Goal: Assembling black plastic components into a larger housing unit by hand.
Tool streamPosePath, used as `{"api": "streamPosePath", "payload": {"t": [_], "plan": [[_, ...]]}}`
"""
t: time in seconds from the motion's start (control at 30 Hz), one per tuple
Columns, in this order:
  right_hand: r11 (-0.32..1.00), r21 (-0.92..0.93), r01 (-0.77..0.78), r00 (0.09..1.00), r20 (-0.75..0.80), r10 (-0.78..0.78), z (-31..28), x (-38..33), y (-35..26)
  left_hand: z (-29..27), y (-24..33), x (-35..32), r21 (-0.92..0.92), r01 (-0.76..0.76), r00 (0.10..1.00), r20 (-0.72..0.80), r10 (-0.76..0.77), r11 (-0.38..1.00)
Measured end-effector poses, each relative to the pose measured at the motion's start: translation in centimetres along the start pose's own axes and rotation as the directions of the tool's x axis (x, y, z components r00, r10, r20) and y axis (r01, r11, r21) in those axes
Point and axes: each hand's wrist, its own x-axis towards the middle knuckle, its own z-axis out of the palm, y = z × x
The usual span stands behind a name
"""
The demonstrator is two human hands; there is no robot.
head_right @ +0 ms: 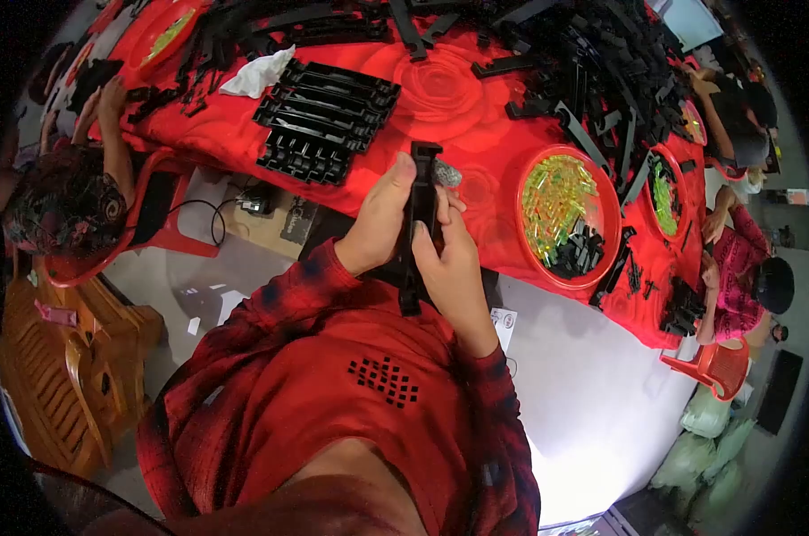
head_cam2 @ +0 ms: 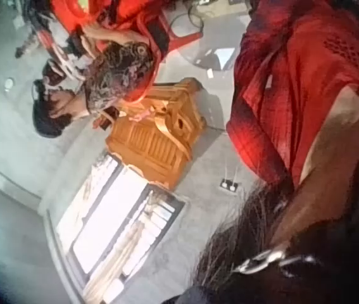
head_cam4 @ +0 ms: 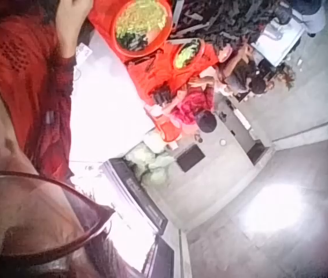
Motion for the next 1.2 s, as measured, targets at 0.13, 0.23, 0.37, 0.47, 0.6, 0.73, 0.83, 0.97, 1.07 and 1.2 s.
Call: {"api": "streamPosePath", "payload": {"t": [0.13,0.23,0.37,0.47,0.6,0.73,0.83,0.97,1.07,1.2], "plan": [[0.985,0.153,-0.081,0.992,0.109,0.065,-0.8,-0.4,-0.2,0.5,1.2,-0.8,0.152,-0.055,0.994,0.098,0.041,0.987],[0.983,0.17,-0.07,0.996,0.057,0.061,-0.5,-1.4,0.3,1.4,1.8,-1.1,0.233,-0.133,0.985,0.134,0.104,0.963],[0.975,0.217,-0.042,0.999,-0.007,0.045,0.3,-2.3,1.6,1.5,1.4,-1.5,0.36,-0.181,0.977,0.172,0.126,0.915],[0.987,0.16,-0.012,1.0,-0.015,0.014,0.0,-2.8,2.0,1.9,1.0,-1.9,0.334,-0.192,0.977,0.153,0.148,0.923],[0.994,0.091,-0.056,0.998,-0.028,0.058,-0.6,-2.4,1.1,1.4,0.4,-0.3,0.146,0.093,0.987,0.116,-0.11,0.985],[0.973,0.207,-0.106,0.994,0.028,0.103,-0.8,-2.4,-0.9,-0.5,0.1,2.6,-0.089,0.277,0.951,0.17,-0.259,0.957],[0.977,0.203,-0.068,0.997,-0.02,0.074,-0.9,-2.7,-1.0,0.3,0.5,3.3,-0.157,0.29,0.95,0.165,-0.264,0.944],[0.987,0.158,-0.029,0.998,-0.045,0.036,-1.0,-2.8,-1.2,0.1,-0.3,3.7,-0.278,0.277,0.951,0.218,-0.221,0.92],[0.978,0.201,-0.052,0.998,-0.035,0.06,-1.1,-2.8,-1.1,-0.2,-1.0,3.8,-0.338,0.31,0.939,0.254,-0.231,0.889],[0.981,0.187,-0.05,0.997,-0.056,0.061,-0.9,-3.0,-1.0,-0.2,-1.3,3.8,-0.288,0.277,0.948,0.237,-0.212,0.917]]}}
